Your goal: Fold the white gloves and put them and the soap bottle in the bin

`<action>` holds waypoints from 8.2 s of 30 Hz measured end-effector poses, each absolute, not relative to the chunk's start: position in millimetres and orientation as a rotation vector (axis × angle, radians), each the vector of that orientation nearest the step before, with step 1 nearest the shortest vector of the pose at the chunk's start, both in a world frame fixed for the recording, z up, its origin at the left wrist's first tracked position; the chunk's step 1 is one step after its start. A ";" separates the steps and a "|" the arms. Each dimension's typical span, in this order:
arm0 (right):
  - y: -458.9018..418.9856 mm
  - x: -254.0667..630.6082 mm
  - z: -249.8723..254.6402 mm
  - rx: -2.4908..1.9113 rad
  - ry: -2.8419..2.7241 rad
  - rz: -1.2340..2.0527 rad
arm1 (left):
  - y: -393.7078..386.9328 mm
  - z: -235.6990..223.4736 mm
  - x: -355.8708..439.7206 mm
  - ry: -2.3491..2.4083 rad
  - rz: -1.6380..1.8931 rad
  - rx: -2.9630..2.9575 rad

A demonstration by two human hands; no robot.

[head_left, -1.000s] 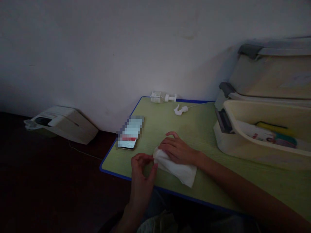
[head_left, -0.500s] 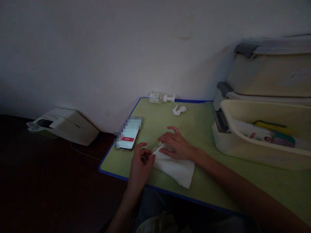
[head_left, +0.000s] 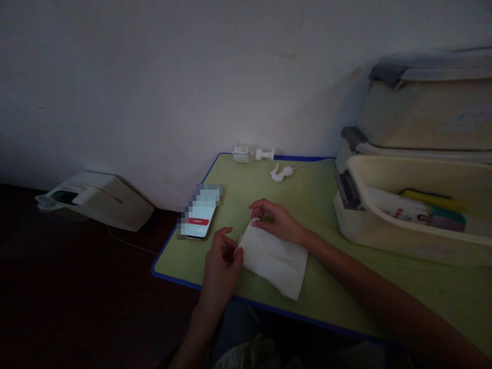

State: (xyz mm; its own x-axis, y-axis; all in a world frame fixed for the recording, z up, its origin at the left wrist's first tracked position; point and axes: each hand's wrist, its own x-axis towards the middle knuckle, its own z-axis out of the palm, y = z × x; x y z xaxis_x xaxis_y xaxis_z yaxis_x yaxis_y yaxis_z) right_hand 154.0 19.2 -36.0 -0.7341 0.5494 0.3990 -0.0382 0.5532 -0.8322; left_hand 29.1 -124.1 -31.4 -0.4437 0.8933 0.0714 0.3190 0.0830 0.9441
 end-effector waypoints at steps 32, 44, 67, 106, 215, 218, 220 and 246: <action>33.9 167.9 -23.9 -0.759 -2.319 0.860 | -118.1 -44.4 39.8 2.066 0.200 2.667; 26.2 181.0 0.6 -0.744 -2.617 0.683 | -118.0 -49.3 34.0 2.019 0.177 2.672; -50.2 245.7 -25.9 0.061 -2.895 0.085 | -116.0 -53.4 30.5 1.955 0.269 2.676; -39.1 211.9 35.3 -0.842 -1.629 1.934 | -101.2 -0.3 -38.5 1.298 0.811 1.405; -70.1 259.4 -36.0 -0.794 -2.593 0.061 | -10.5 -10.6 15.4 1.409 0.152 2.256; -70.2 259.4 -36.2 -0.786 -2.594 0.056 | -10.1 -10.7 14.7 1.396 0.167 2.260; -69.8 259.3 -36.3 -0.783 -2.595 0.055 | -9.8 -9.2 14.7 1.396 0.182 2.251; -68.6 262.3 -41.8 -0.968 -2.535 0.097 | -12.8 -6.5 18.0 1.485 0.235 2.116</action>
State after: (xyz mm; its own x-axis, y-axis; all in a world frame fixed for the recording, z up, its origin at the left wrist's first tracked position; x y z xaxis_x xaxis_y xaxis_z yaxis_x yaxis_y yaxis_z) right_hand 262.3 -68.6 -41.8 -0.6677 0.6506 0.3619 0.6211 0.7548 -0.2109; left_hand 18.0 -12.8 -6.5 0.3777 0.9120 -0.1599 0.8182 -0.2479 0.5188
